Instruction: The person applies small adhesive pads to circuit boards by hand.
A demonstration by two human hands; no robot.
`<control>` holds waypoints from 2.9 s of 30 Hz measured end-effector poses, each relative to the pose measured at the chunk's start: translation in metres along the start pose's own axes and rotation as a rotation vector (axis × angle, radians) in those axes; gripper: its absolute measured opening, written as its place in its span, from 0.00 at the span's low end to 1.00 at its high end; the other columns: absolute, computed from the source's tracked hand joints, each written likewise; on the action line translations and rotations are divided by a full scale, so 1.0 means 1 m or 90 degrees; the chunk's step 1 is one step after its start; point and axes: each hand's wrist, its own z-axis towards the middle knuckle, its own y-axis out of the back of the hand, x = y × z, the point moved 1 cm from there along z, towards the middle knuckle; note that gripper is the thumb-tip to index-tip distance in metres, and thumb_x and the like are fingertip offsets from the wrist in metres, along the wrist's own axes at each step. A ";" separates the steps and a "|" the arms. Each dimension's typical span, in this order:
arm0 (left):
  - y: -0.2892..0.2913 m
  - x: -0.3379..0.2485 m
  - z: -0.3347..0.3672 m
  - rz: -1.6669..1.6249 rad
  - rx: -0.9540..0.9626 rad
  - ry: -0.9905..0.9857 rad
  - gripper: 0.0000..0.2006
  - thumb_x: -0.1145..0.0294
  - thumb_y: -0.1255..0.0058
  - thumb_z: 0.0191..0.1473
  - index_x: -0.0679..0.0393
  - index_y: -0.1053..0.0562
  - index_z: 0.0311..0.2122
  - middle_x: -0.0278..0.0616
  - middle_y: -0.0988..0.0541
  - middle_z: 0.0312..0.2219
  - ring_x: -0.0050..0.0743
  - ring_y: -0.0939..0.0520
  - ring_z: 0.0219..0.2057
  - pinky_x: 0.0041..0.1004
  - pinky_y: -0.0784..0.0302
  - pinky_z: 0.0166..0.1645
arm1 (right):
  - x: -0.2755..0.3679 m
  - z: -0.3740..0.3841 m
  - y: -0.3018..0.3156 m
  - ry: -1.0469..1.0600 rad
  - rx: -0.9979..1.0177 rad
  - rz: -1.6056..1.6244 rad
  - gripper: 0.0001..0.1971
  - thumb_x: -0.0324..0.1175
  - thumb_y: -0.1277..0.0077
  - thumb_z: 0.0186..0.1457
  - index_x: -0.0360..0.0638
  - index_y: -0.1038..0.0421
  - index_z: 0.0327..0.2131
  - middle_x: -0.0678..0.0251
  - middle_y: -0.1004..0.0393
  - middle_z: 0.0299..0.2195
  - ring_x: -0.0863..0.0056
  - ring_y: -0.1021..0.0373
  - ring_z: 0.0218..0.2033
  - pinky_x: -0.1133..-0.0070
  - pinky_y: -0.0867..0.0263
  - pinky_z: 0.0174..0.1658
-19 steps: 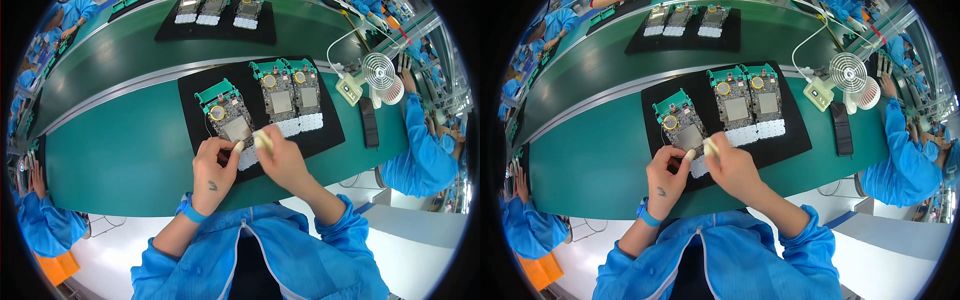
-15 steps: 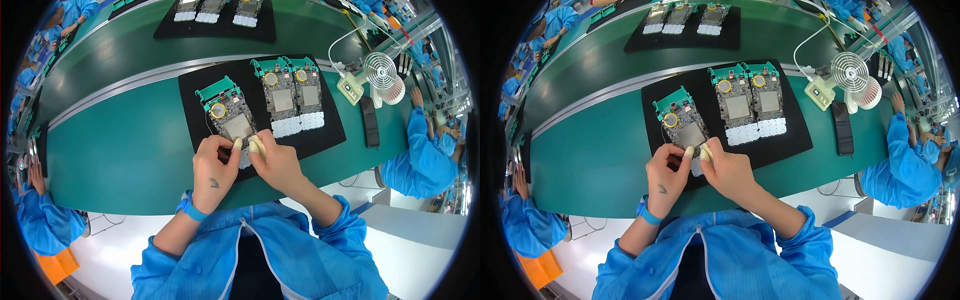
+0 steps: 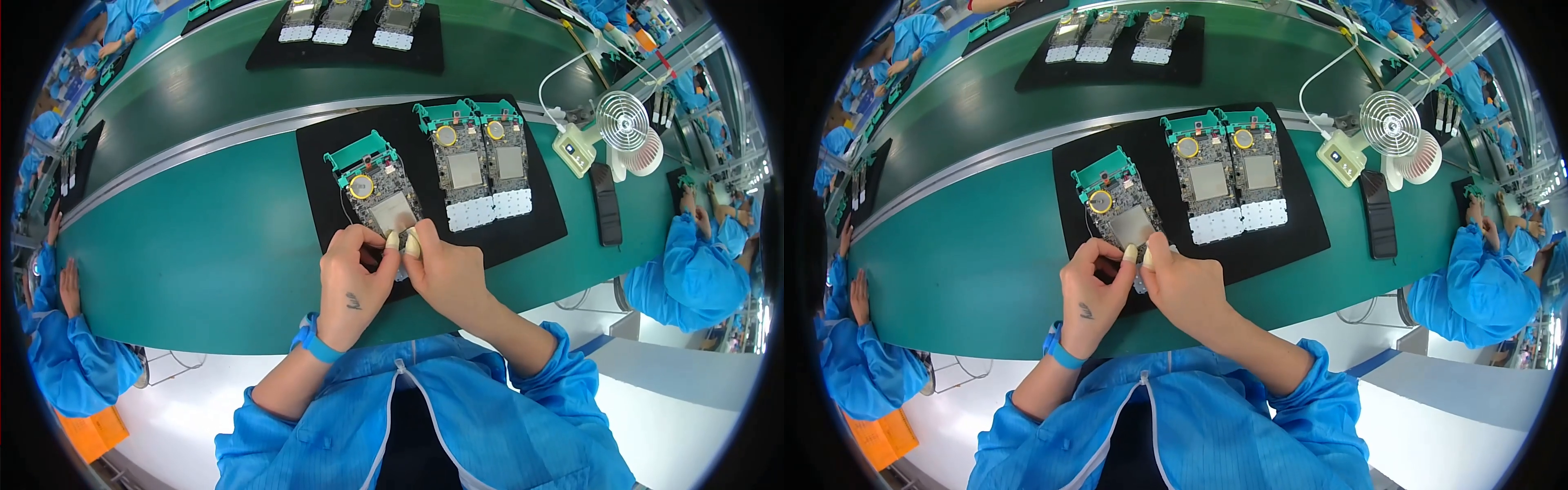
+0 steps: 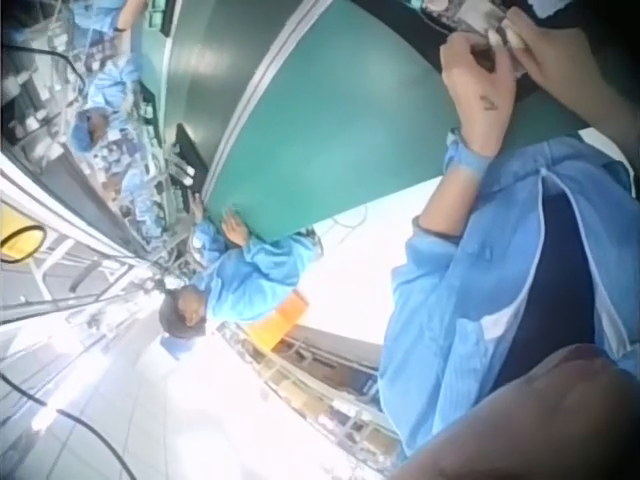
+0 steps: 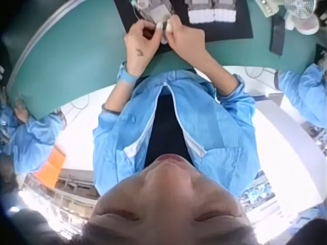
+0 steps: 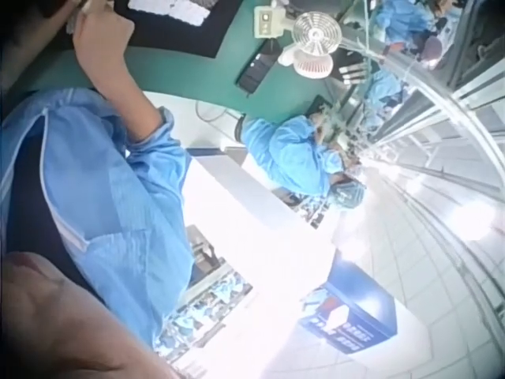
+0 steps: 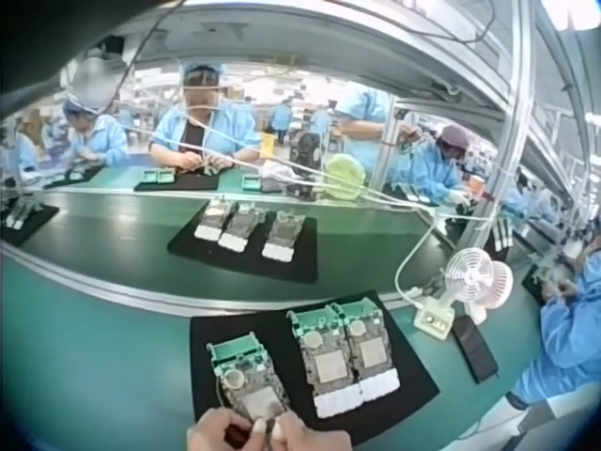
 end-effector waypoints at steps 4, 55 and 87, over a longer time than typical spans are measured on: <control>0.020 -0.002 0.013 -0.041 0.017 0.077 0.10 0.78 0.47 0.45 0.64 0.32 0.34 0.47 0.25 0.30 0.35 0.23 0.26 0.29 0.27 0.30 | -0.016 0.001 0.010 -0.061 -0.018 0.144 0.09 0.30 0.53 0.50 0.41 0.38 0.35 0.60 0.30 0.19 0.61 0.29 0.20 0.72 0.35 0.24; 0.036 -0.004 0.052 0.043 0.047 -0.255 0.17 0.76 0.46 0.42 0.62 0.27 0.42 0.43 0.28 0.37 0.41 0.30 0.38 0.31 0.31 0.43 | -0.014 0.080 0.022 0.241 0.062 0.326 0.07 0.22 0.55 0.50 0.38 0.35 0.36 0.62 0.34 0.33 0.65 0.32 0.32 0.75 0.36 0.33; 0.034 -0.005 0.054 0.043 0.030 -0.253 0.15 0.78 0.51 0.45 0.59 0.26 0.41 0.42 0.25 0.35 0.37 0.27 0.35 0.28 0.31 0.40 | -0.001 0.050 0.029 0.156 -0.018 0.216 0.11 0.27 0.46 0.45 0.43 0.29 0.36 0.70 0.31 0.33 0.75 0.30 0.24 0.80 0.33 0.26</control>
